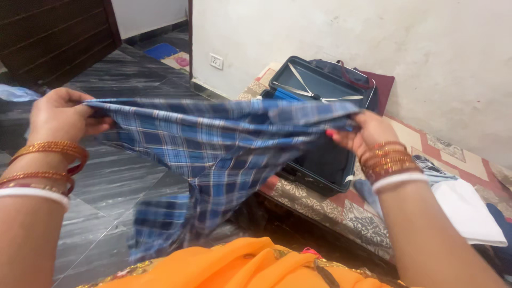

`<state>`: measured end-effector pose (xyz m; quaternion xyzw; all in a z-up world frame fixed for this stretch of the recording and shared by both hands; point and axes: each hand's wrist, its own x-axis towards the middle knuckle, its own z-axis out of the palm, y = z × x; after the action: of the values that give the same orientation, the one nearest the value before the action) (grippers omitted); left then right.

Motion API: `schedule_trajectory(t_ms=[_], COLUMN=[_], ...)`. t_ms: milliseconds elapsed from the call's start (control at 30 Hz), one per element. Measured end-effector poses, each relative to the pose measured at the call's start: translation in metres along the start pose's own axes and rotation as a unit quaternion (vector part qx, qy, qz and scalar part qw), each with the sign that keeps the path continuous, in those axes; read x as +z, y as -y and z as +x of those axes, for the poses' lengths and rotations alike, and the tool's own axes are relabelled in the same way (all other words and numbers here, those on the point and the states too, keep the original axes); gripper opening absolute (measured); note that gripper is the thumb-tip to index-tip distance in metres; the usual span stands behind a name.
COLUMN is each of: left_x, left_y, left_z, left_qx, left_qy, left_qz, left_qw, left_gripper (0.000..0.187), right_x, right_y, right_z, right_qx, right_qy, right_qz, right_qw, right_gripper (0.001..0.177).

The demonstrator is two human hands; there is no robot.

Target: The person folds several garments by hand and places them into an open suitcase. Items handled include a blue plaid shirt, light blue jeans, a white shirt, a black shirt, and a white pair of pants. The person smooths and folds each item before stacking them inside the suitcase.

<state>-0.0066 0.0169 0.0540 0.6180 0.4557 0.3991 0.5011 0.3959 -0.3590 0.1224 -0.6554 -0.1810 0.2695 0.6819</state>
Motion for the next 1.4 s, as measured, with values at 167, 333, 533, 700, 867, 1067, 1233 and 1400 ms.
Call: schedule_trajectory(t_ms=[167, 333, 533, 700, 867, 1067, 1233, 1400], left_x=[-0.038, -0.042, -0.006, 0.035, 0.078, 0.121, 0.151, 0.222], left_y=[0.034, 0.042, 0.050, -0.066, -0.108, -0.105, -0.032, 0.110], left_z=[0.028, 0.130, 0.153, 0.175, 0.117, 0.086, 0.096, 0.045], left_qx=[0.100, -0.049, 0.518, 0.385, 0.432, 0.459, 0.406, 0.117], left_qy=[0.007, 0.071, 0.039, -0.047, -0.080, -0.090, -0.103, -0.063], left_qz=[0.035, 0.060, 0.431, 0.506, 0.349, 0.240, 0.153, 0.097], left_qw=[0.994, 0.994, 0.738, 0.770, 0.827, 0.851, 0.895, 0.986], left_gripper=[0.017, 0.039, 0.039, 0.028, 0.026, 0.024, 0.023, 0.024], right_x=[-0.024, -0.054, -0.014, 0.029, 0.008, -0.041, -0.105, -0.186], right_y=[0.023, 0.097, 0.060, 0.135, 0.186, 0.179, 0.101, -0.091], right_z=[-0.043, -0.043, 0.089, 0.183, 0.198, 0.185, 0.183, 0.135], right_qx=[-0.015, -0.101, 0.090, -0.116, -0.243, -0.249, -0.199, -0.030], right_qy=[0.001, 0.151, 0.132, 0.264, 0.224, 0.171, 0.162, 0.022], right_qz=[-0.083, -0.099, -0.079, 0.074, 0.196, 0.196, 0.164, 0.175], right_qw=[0.996, 0.978, 0.984, 0.955, 0.923, 0.933, 0.952, 0.984], right_gripper=[0.029, 0.034, 0.032, 0.035, 0.037, 0.041, 0.043, 0.027])
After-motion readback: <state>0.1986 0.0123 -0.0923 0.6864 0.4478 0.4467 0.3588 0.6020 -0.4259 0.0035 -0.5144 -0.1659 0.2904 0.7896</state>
